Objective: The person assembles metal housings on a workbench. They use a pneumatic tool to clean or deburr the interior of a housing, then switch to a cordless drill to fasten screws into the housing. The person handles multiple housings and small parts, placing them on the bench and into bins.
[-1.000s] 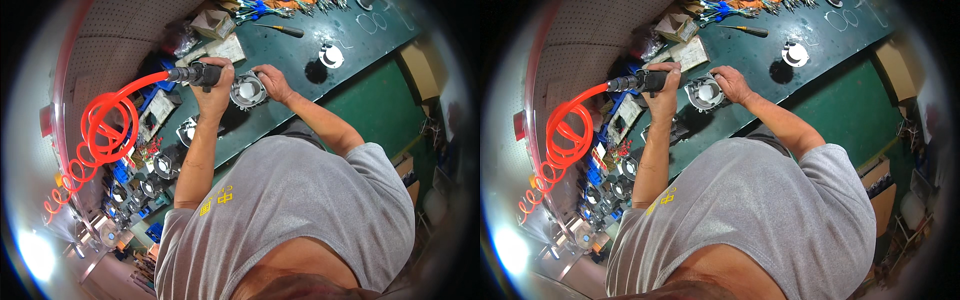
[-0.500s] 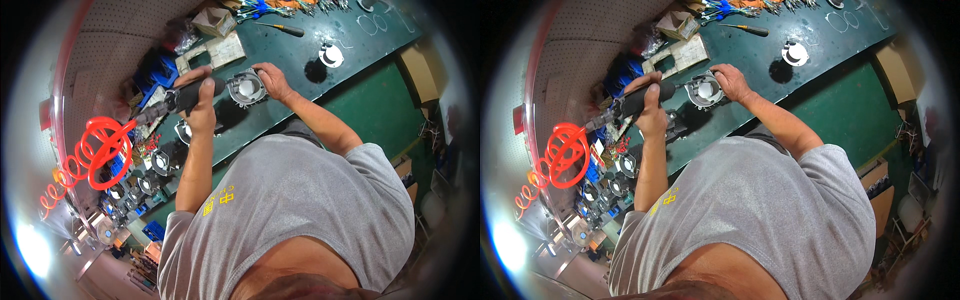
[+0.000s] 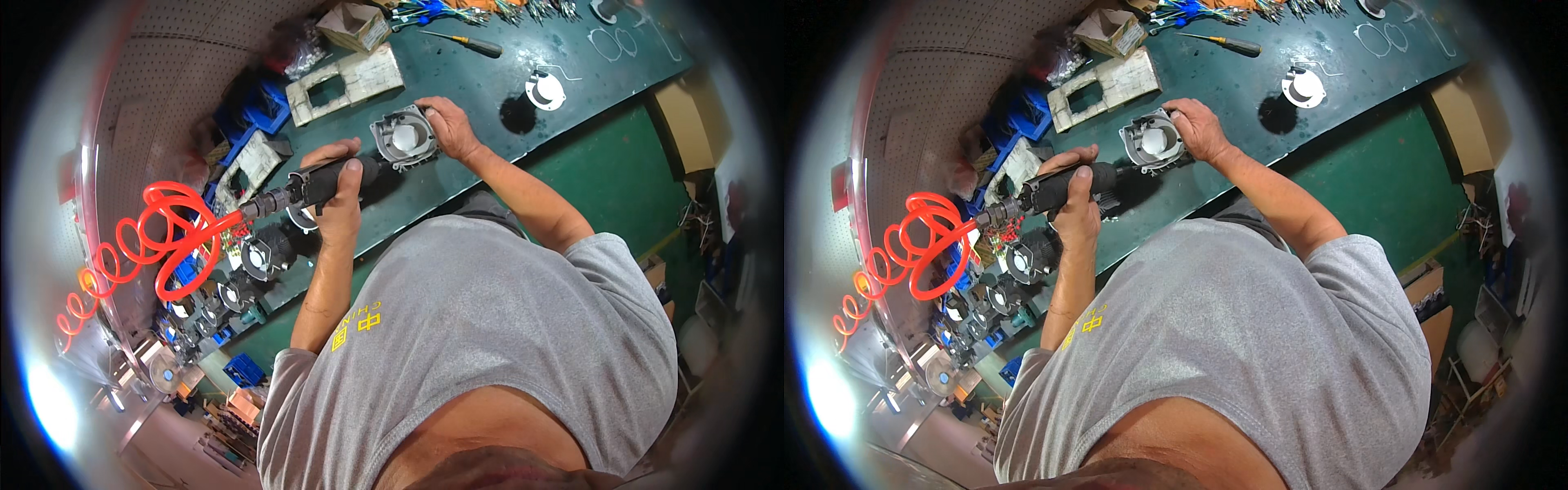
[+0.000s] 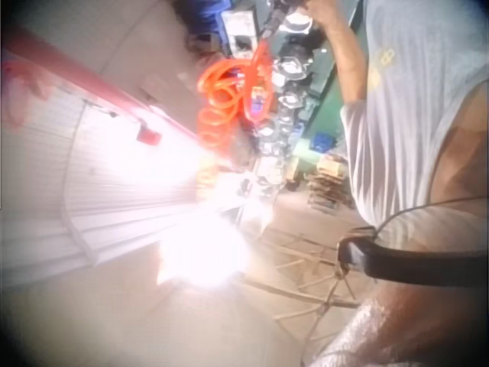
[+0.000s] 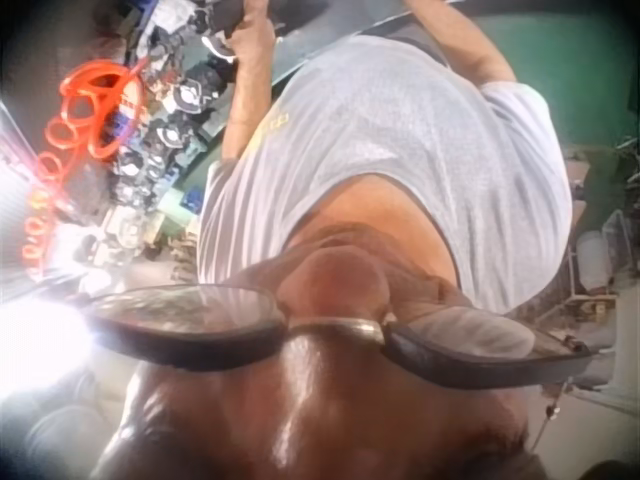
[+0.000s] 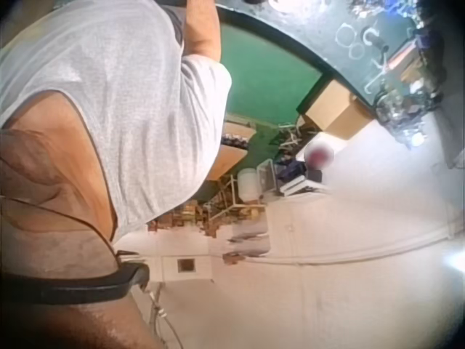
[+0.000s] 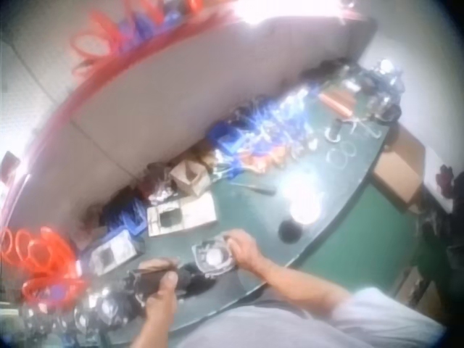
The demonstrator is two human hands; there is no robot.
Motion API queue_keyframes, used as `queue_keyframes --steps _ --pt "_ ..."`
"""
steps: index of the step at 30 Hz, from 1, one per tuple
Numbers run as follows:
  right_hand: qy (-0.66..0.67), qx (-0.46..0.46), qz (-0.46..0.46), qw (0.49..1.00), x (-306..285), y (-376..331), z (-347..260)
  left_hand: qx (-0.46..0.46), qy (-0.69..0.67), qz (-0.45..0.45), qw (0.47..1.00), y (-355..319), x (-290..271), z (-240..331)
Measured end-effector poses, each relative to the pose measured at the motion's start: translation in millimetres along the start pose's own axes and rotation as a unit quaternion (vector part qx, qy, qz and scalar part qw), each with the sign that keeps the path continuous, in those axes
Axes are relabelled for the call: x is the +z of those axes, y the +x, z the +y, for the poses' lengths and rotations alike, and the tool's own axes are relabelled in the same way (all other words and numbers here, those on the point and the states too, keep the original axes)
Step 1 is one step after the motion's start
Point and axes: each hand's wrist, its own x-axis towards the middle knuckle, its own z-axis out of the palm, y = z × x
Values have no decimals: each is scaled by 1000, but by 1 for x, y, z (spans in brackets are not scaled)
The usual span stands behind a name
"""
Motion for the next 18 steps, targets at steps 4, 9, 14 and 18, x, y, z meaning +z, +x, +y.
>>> queue_keyframes --steps 4,9,14,18 --pt "-4 3 -3 1000 0 0 0 8 -5 -1 1000 -1 0 -2" --pt "-2 -11 15 1000 2 2 -1 40 65 -32 997 -1 4 1" --pt "-6 -9 17 1000 1 2 -4 18 134 -174 976 0 18 22" --pt "-8 -7 27 1000 2 1 -5 -70 138 -221 963 0 24 32"
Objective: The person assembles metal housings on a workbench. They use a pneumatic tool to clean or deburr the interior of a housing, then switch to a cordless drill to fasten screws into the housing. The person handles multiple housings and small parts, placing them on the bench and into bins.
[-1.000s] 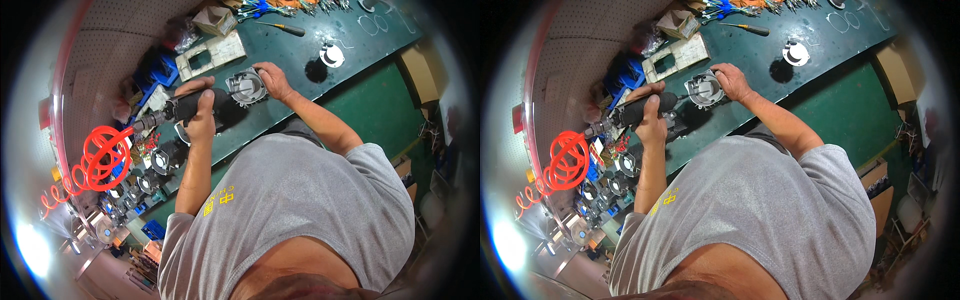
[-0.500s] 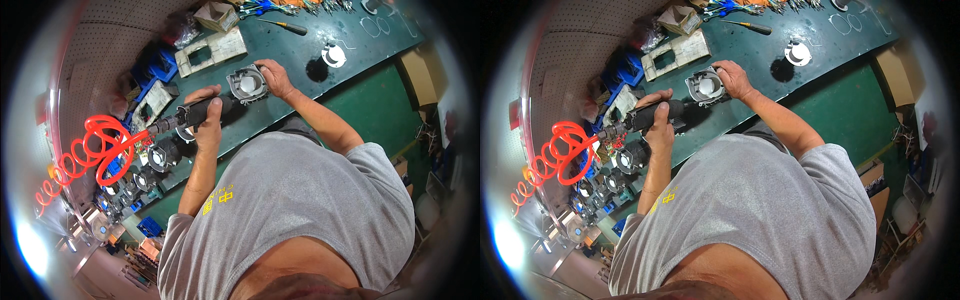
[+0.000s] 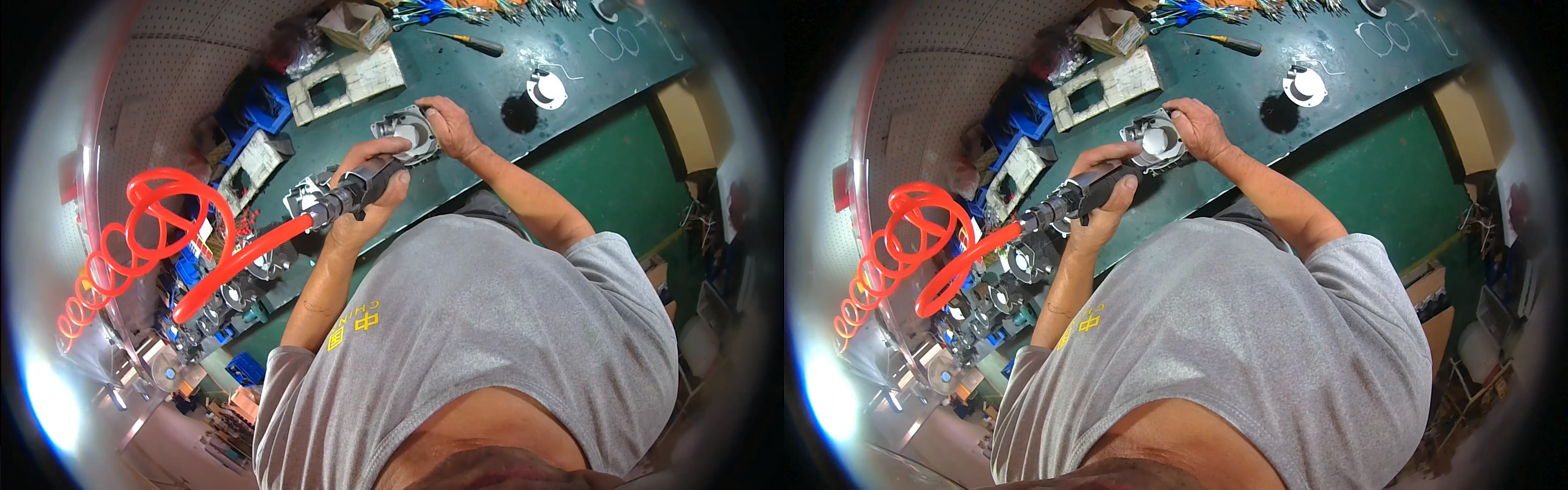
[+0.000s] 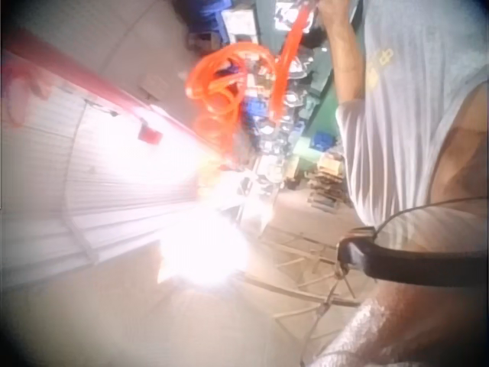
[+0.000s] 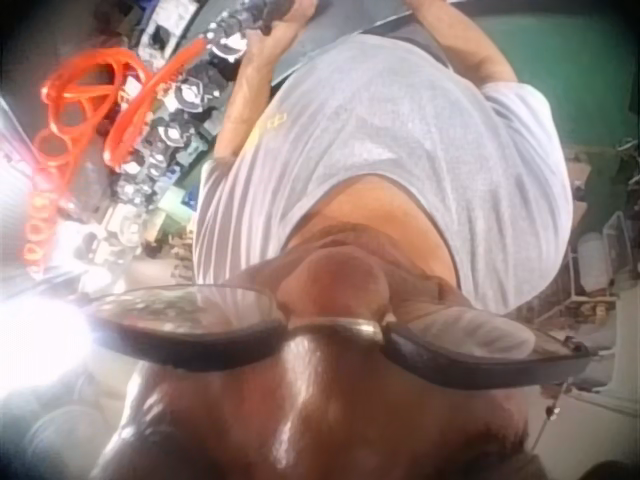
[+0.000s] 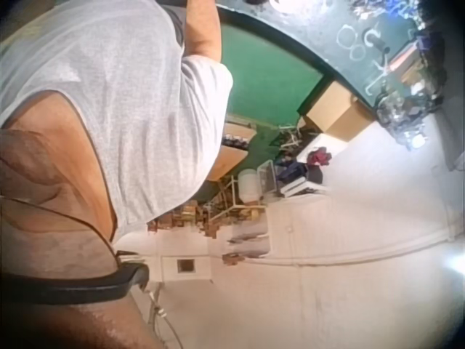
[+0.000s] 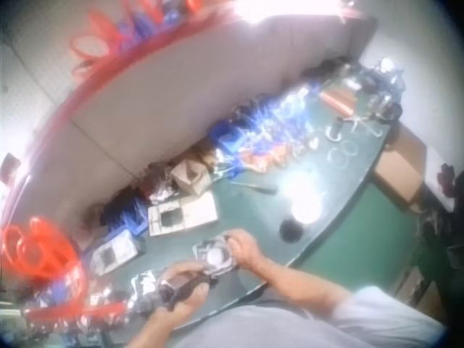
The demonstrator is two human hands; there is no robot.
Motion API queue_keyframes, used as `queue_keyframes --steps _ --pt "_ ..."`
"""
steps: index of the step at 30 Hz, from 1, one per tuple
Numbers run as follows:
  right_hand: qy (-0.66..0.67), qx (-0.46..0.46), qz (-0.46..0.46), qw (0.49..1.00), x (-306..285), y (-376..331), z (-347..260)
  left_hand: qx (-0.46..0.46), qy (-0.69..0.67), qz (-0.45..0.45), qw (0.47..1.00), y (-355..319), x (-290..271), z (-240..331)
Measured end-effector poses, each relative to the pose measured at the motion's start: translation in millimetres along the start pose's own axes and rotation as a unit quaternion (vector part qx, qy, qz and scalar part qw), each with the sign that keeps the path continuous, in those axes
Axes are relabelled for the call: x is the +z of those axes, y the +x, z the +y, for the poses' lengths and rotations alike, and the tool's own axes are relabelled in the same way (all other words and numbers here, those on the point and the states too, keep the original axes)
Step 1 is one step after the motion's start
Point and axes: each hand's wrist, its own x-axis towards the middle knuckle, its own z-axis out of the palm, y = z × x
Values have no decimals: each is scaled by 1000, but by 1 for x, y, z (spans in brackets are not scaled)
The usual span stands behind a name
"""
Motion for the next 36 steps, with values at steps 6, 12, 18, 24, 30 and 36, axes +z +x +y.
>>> queue_keyframes --steps 6,12,18,24,30,36 --pt "-6 8 -11 1000 -3 -1 -1 52 -31 19 998 5 3 -12" --pt "-20 -20 -4 1000 -4 0 0 78 -36 39 996 5 11 -16" --pt "-5 -27 -12 1000 -5 3 -3 83 -53 57 994 3 15 -12" --pt "4 -29 -17 999 -8 2 -4 96 -40 106 989 0 15 -13" --pt "0 6 -48 999 -10 0 -2 106 -105 228 962 11 -13 -4" --pt "-63 -55 -16 996 -29 2 -15 28 -456 347 819 96 -74 0"
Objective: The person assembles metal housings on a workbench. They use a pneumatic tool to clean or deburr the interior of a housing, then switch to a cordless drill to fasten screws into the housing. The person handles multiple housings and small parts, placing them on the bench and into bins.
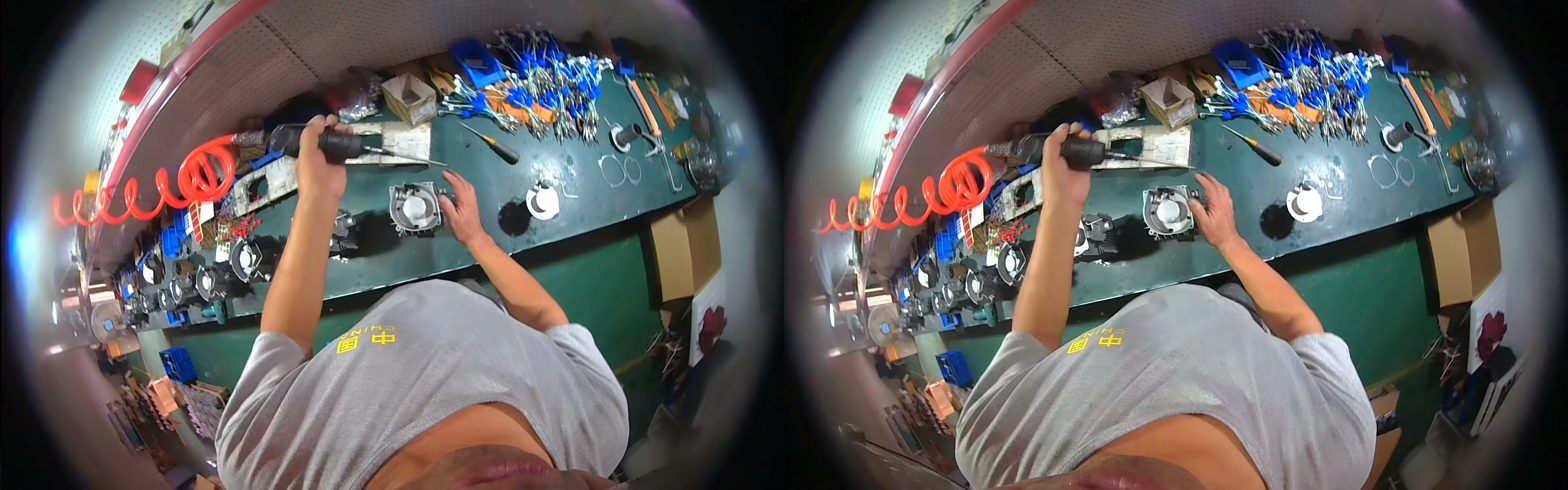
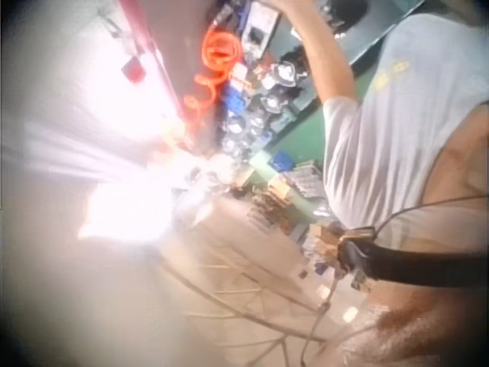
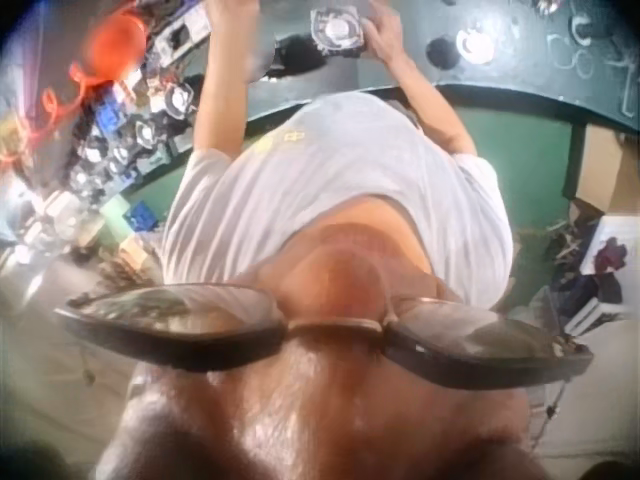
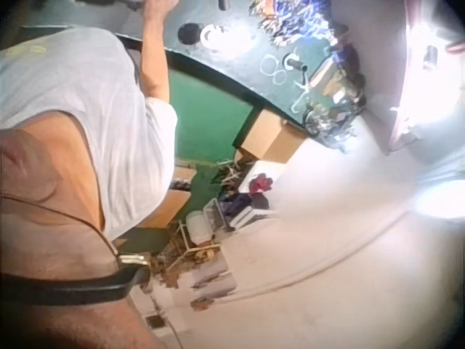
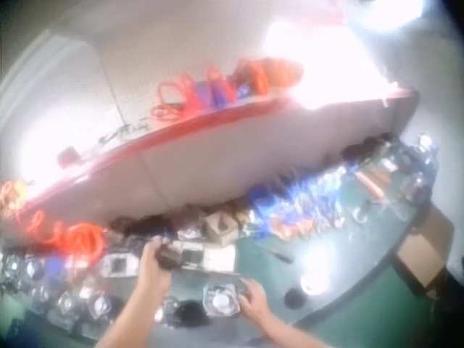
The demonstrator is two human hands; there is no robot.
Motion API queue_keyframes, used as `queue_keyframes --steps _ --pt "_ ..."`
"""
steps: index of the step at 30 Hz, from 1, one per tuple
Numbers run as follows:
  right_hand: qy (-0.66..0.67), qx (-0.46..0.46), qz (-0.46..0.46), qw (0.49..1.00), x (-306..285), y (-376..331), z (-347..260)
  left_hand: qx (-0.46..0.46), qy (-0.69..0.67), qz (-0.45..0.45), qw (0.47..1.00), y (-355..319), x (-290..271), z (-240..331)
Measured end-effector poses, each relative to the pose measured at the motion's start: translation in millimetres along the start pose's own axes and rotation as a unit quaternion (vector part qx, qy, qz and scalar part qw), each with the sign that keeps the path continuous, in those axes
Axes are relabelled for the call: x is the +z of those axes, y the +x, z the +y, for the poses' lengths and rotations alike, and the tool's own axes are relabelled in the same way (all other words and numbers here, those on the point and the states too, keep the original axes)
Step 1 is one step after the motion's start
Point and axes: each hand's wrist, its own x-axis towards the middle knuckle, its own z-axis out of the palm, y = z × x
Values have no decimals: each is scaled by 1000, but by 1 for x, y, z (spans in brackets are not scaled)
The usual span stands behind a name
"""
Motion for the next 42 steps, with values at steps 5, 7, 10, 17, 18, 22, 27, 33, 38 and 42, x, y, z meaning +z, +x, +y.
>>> queue_keyframes --steps 5,7,10,17,18,22,27,33,38,42 --pt "27 54 20 998 -58 -40 11 -88 -21 93 992 124 -75 -65" --pt "-2 115 17 993 -86 -69 10 -128 -33 134 982 161 -114 -94" --pt "-63 205 43 976 -122 -124 25 -155 10 169 973 193 -144 -138" --pt "-162 299 76 937 -162 -190 33 -152 -10 211 966 226 -188 -201" --pt "-146 288 55 945 -154 -180 39 -140 -43 162 976 239 -210 -185" --pt "-134 336 -66 930 -149 -188 69 -125 149 186 963 189 -170 -188" --pt "-89 360 -299 879 -123 -201 106 34 181 -14 983 58 -74 -113" --pt "-146 286 -474 820 -104 -205 147 196 516 -164 817 -144 -148 -54" --pt "-140 265 -517 802 -81 -200 114 39 739 -58 670 -317 -427 -85" --pt "-132 288 -521 792 -62 -193 85 -387 666 257 583 -479 -541 -68"
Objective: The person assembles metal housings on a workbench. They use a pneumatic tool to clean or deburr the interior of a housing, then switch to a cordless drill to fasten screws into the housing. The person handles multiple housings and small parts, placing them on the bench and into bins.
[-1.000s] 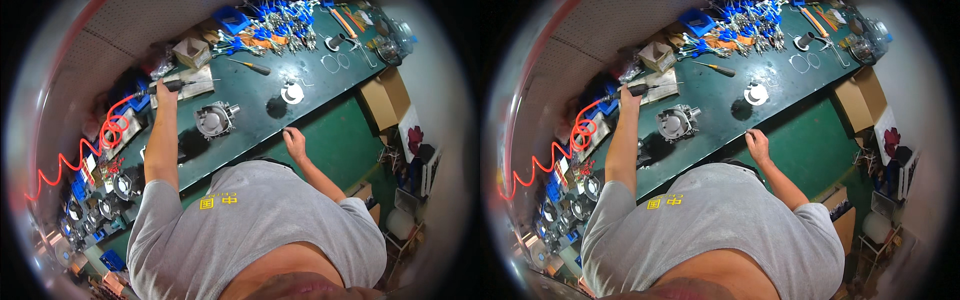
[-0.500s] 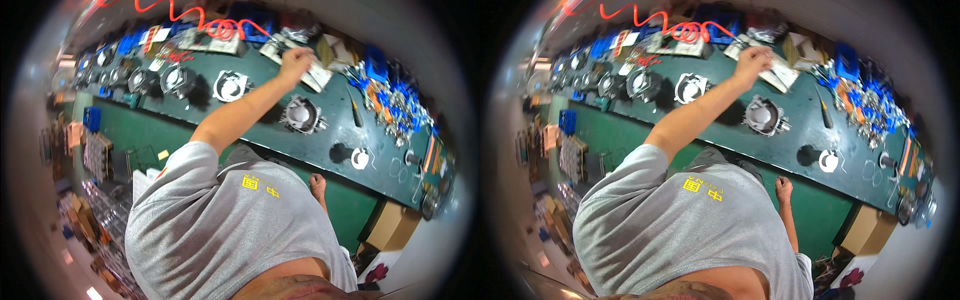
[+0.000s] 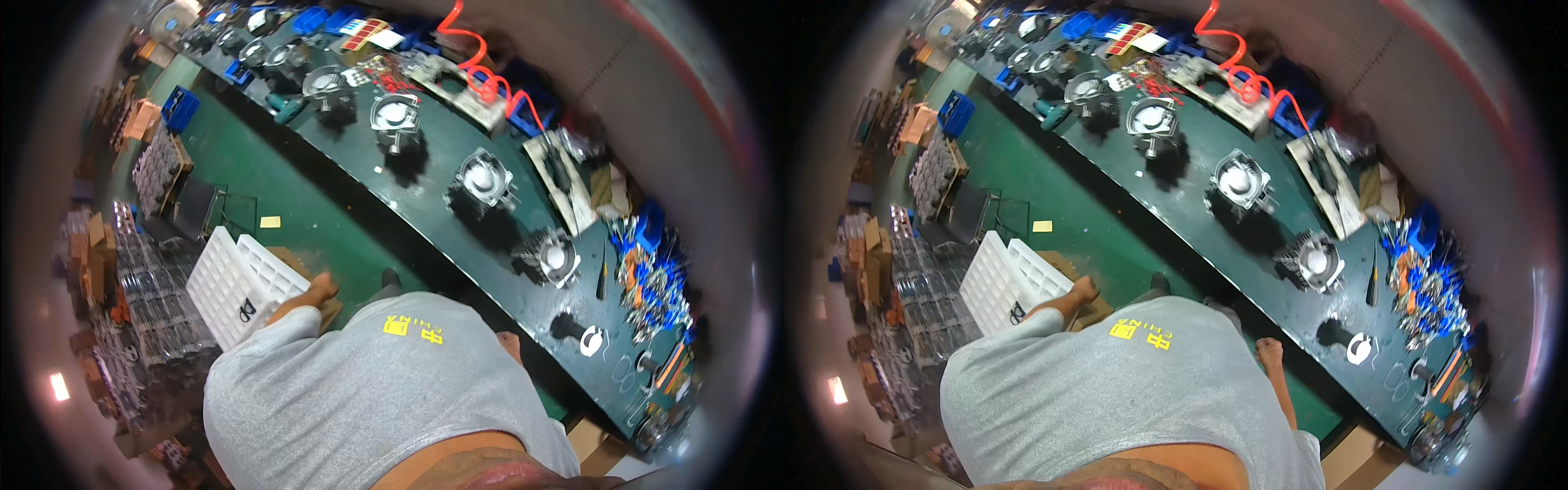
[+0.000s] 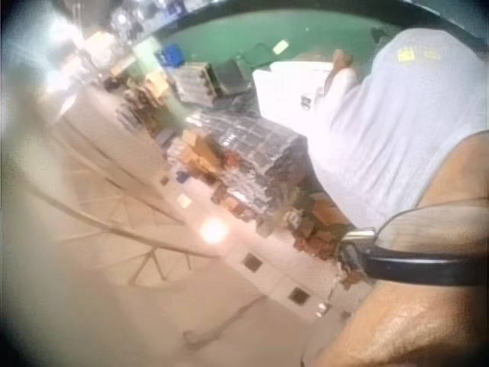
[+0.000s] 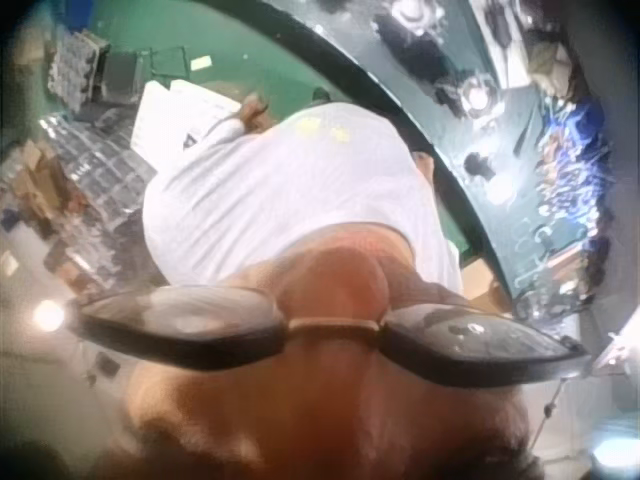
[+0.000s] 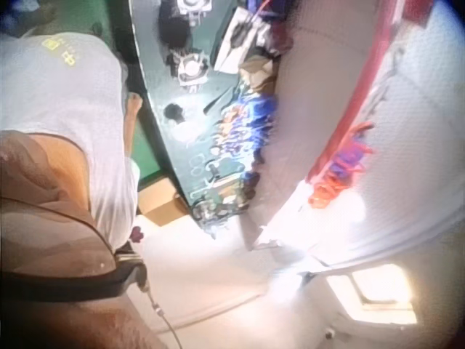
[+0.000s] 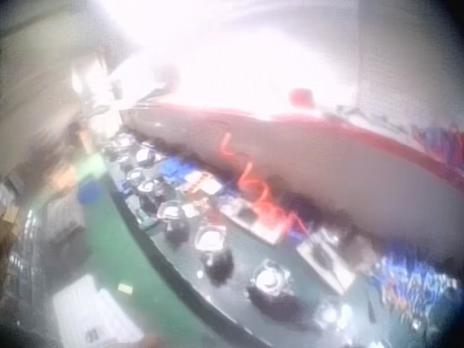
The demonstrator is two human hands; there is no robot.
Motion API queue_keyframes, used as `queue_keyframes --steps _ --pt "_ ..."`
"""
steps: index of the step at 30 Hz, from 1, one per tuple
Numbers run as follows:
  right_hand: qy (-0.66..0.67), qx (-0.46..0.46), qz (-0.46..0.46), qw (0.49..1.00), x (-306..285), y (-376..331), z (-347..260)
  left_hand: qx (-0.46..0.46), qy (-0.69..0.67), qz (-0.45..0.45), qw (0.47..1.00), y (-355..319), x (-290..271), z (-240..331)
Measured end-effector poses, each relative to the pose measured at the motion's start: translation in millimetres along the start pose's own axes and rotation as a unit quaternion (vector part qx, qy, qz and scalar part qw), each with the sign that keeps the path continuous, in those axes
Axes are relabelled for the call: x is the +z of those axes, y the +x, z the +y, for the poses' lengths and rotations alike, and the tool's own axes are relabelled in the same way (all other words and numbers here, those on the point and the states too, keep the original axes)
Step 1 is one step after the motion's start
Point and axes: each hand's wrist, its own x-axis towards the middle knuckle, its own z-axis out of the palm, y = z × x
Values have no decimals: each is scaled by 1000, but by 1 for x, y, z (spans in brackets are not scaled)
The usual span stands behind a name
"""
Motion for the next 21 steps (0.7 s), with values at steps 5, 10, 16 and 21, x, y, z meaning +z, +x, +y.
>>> queue_keyframes --steps 5,10,16,21 --pt "-59 9 -2 998 41 15 -52 75 -72 11 995 -26 14 -90" --pt "-117 -70 0 991 99 49 -138 -43 -404 104 908 -13 32 -98" --pt "-101 -171 -51 979 170 125 -209 32 -448 142 882 -22 25 -119" --pt "-97 -208 -149 962 218 183 -293 -133 -389 151 899 -47 35 -189"
